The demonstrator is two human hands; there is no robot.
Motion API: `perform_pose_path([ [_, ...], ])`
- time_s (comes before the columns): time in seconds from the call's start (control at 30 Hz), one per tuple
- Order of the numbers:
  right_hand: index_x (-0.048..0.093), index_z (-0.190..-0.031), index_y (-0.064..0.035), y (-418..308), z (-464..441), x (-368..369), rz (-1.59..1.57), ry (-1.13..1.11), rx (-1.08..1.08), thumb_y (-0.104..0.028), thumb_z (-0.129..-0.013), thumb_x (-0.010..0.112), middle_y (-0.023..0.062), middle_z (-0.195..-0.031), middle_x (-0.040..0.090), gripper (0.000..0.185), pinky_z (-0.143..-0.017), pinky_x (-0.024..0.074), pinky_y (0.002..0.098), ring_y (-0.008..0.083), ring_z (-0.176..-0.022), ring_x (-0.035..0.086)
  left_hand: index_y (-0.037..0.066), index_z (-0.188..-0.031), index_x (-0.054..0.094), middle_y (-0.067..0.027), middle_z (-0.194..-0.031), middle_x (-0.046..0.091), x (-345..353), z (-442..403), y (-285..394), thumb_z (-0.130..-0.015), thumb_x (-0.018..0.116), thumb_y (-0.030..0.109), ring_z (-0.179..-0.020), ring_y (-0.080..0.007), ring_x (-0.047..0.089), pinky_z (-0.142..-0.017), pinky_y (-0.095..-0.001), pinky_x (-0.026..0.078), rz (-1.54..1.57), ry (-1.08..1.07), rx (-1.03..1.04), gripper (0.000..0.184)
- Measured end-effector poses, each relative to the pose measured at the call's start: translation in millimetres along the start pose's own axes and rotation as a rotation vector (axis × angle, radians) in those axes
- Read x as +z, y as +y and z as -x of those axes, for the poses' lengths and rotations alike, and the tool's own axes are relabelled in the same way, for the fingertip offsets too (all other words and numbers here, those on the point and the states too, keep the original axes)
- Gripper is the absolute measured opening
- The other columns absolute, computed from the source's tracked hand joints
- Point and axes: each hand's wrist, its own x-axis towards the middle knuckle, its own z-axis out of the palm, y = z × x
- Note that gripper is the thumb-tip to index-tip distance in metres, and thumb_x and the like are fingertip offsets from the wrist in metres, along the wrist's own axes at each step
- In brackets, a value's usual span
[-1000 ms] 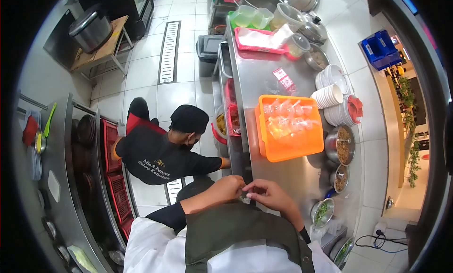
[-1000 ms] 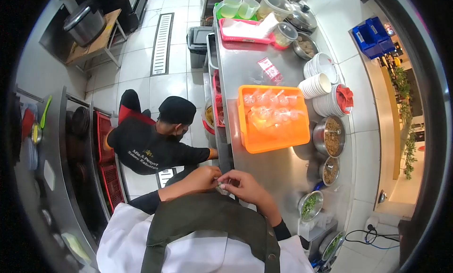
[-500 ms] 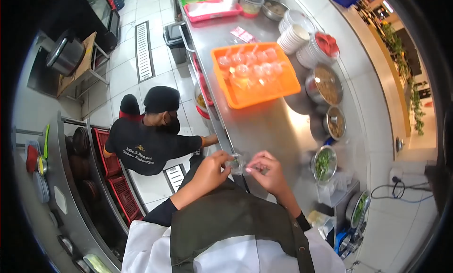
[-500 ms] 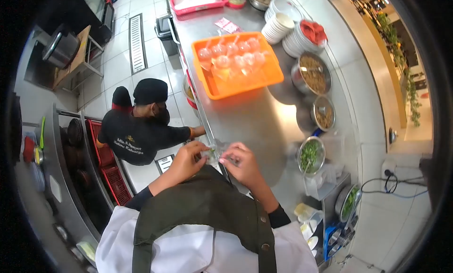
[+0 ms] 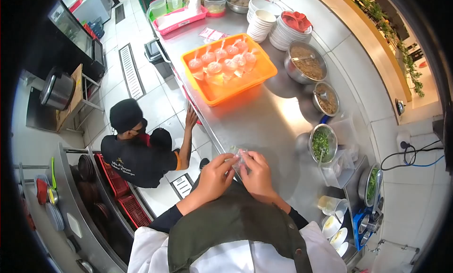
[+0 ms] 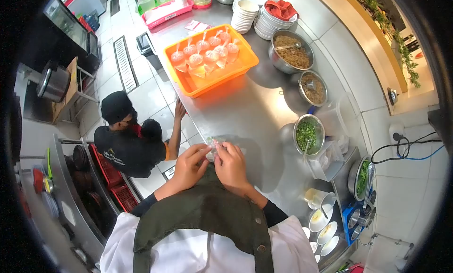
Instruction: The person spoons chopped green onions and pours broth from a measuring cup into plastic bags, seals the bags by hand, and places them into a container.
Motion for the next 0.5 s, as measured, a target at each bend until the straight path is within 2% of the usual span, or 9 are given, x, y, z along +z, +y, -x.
perform_pose_path([
  [0.07,0.066,-0.106,-0.0004,-1.4,3.0,-2.6,-0.110,0.111,-0.090,-0.001,-0.078,0.065,0.0131,-0.098,0.061,0.028,-0.070,0.0481,0.0378,0.0319,-0.082,0.059,0.001,-0.107,0.065,-0.0136,-0.105,0.063,-5.0,1.5,-0.2,-0.071,0.067,-0.004,-0.075,-0.0283,0.066,-0.066,-0.0355,0.054,-0.048,0.063,0.177,0.036],
  [0.17,0.066,-0.102,0.0015,2.1,3.5,1.2,-0.157,-0.003,-0.016,0.000,-0.078,0.065,0.0145,-0.095,0.060,0.025,-0.066,0.0495,0.0360,0.0315,-0.077,0.060,0.000,-0.109,0.064,-0.0136,-0.106,0.063,-2.8,4.2,-8.7,-0.071,0.067,-0.006,-0.079,-0.0250,0.066,-0.066,-0.0321,0.053,-0.025,-0.016,0.089,0.038],
  [0.2,0.067,-0.102,0.0013,3.3,3.0,0.8,-0.149,-0.007,-0.002,-0.001,-0.078,0.065,0.0146,-0.093,0.060,0.024,-0.066,0.0497,0.0359,0.0313,-0.077,0.061,0.000,-0.108,0.064,-0.0143,-0.105,0.063,-2.6,6.8,-8.7,-0.071,0.066,-0.006,-0.081,-0.0282,0.066,-0.068,-0.0342,0.054,0.034,-0.053,-0.005,0.038],
  [0.3,0.067,-0.101,0.0006,0.7,7.6,6.7,-0.174,-0.091,0.066,-0.002,-0.079,0.065,0.0149,-0.090,0.061,0.023,-0.066,0.0503,0.0355,0.0303,-0.075,0.062,0.000,-0.107,0.065,-0.0148,-0.105,0.063,0.0,10.7,-20.9,-0.072,0.064,-0.005,-0.082,-0.0322,0.065,-0.070,-0.0364,0.054,0.005,-0.027,0.015,0.035],
  [0.37,0.068,-0.103,-0.0003,-2.1,-0.4,4.1,-0.185,-0.175,0.138,-0.003,-0.080,0.065,0.0147,-0.089,0.063,0.023,-0.065,0.0507,0.0348,0.0293,-0.074,0.064,0.001,-0.105,0.065,-0.0150,-0.105,0.063,-6.3,9.6,-20.3,-0.074,0.062,-0.003,-0.084,-0.0345,0.064,-0.072,-0.0382,0.054,0.030,-0.091,-0.064,0.032],
  [0.5,0.068,-0.104,-0.0022,-6.9,-11.4,5.7,-0.229,-0.233,0.098,-0.004,-0.081,0.064,0.0140,-0.091,0.066,0.024,-0.064,0.0505,0.0323,0.0262,-0.073,0.064,0.001,-0.104,0.064,-0.0152,-0.104,0.061,-10.6,10.9,-30.3,-0.074,0.062,0.000,-0.085,-0.0361,0.064,-0.072,-0.0409,0.053,0.040,-0.104,-0.045,0.030],
])
